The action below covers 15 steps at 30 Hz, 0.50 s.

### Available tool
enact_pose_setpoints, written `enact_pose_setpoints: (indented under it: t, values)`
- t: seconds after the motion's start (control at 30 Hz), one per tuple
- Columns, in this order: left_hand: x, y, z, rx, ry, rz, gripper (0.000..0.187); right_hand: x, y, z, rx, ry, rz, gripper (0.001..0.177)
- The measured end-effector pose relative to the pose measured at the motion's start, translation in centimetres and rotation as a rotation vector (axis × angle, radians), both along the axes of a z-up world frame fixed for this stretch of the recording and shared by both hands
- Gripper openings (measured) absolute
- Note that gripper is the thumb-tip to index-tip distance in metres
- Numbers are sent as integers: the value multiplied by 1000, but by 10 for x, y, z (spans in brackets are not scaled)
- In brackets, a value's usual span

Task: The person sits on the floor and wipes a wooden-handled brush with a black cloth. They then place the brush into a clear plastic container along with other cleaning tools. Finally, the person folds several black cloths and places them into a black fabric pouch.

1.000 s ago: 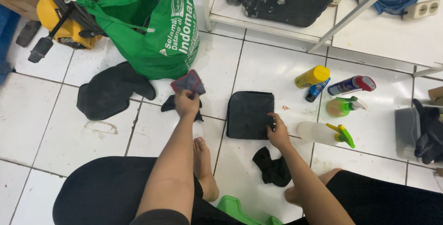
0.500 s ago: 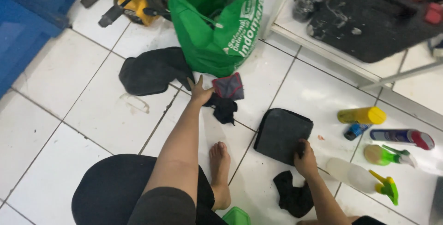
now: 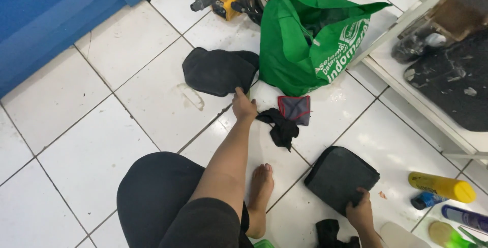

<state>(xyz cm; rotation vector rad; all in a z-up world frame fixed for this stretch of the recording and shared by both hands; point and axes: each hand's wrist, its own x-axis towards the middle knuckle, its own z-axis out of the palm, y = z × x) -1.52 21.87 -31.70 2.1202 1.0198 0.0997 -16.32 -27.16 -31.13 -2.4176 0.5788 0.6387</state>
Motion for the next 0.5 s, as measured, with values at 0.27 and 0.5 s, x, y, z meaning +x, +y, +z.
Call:
enact_pose_setpoints:
  t: [0.27,0.5]
  values:
    - [-10,-39,-3,281,-109,77,22,-5,-2,-23,-95,-101,20,68]
    - [-35,-65,53,-217,-201,-101,31,-2,36,3,-317,-381,115,61]
